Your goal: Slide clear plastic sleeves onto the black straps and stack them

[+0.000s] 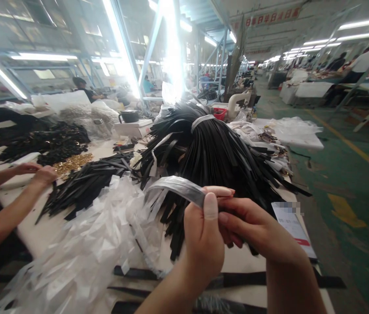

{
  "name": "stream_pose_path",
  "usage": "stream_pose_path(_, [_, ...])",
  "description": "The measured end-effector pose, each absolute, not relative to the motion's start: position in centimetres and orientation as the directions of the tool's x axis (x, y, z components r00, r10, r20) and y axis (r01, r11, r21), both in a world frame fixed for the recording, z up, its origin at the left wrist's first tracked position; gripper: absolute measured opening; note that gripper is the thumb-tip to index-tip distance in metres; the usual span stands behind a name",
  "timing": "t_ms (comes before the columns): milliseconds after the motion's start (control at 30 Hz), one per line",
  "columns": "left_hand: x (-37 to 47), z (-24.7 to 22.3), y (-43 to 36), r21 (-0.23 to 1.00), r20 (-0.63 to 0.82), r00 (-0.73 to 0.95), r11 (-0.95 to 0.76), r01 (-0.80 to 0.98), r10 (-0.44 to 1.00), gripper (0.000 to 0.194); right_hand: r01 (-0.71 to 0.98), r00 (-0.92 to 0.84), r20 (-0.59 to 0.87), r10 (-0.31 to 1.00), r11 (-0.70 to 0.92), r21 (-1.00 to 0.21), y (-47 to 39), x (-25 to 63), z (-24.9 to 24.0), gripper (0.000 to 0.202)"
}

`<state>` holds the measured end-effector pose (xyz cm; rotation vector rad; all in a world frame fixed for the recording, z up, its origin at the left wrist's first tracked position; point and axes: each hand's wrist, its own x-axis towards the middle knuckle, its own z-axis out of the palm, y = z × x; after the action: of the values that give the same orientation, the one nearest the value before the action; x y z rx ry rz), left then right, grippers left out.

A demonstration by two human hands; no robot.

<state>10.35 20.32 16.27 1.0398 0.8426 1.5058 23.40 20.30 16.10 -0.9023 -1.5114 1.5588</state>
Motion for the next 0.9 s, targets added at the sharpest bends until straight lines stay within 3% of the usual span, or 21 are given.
stream_pose_path(133, [9.7, 16.9, 20.5, 0.902, 0.254, -0.154, -0.291, -0.319, 0.955, 0.037, 0.028, -0.449, 0.020, 0.893, 0.036, -0.999, 20.2, 23.8, 16.1, 0.040])
stream_pose_path(267, [10.6, 16.3, 20.1, 0.926, 0.113, 0.047, -0.088, -0.367, 0.992, 0.038, -0.014, -0.320, 0.075, 0.945, 0.074, -0.997, 20.1, 23.5, 16.2, 0.042])
stream_pose_path(333, [10.5, 16.4, 20.2, 0.930, 0.110, 0.090, -0.071, -0.360, 0.990, 0.037, -0.020, -0.340, 0.074, 0.938, 0.072, -0.997, 20.2, 23.6, 16.2, 0.040])
stream_pose_path(500, [9.0, 17.3, 20.6, 0.901, 0.236, -0.137, -0.269, -0.340, 0.962, 0.037, 0.028, -0.444, 0.078, 0.893, 0.101, -0.994, 19.8, 22.9, 16.7, 0.038])
stream_pose_path(633, [10.0, 17.2, 19.8, 0.937, 0.146, 0.047, -0.123, -0.328, 0.988, 0.036, -0.026, -0.298, 0.117, 0.947, 0.115, -0.993, 19.5, 22.1, 16.8, 0.042])
stream_pose_path(700, [10.2, 17.3, 19.7, 0.922, 0.104, 0.134, -0.045, -0.384, 0.985, 0.035, -0.021, -0.253, 0.114, 0.961, 0.112, -0.993, 19.6, 22.2, 16.7, 0.043])
stream_pose_path(767, [9.7, 17.7, 20.2, 0.865, 0.077, 0.168, 0.018, -0.501, 0.983, 0.047, 0.034, -0.252, 0.132, 0.959, 0.146, -0.989, 19.8, 22.5, 16.7, 0.043])
stream_pose_path(833, [8.5, 18.3, 21.2, 0.781, 0.060, 0.125, 0.031, -0.624, 0.990, 0.051, 0.137, -0.288, 0.129, 0.949, 0.174, -0.975, 20.1, 22.3, 16.8, 0.041])
stream_pose_path(900, [7.6, 18.6, 22.3, 0.726, 0.034, 0.022, -0.009, -0.687, 0.999, 0.041, 0.246, -0.323, 0.103, 0.941, 0.188, -0.951, 20.2, 21.5, 16.9, 0.037])
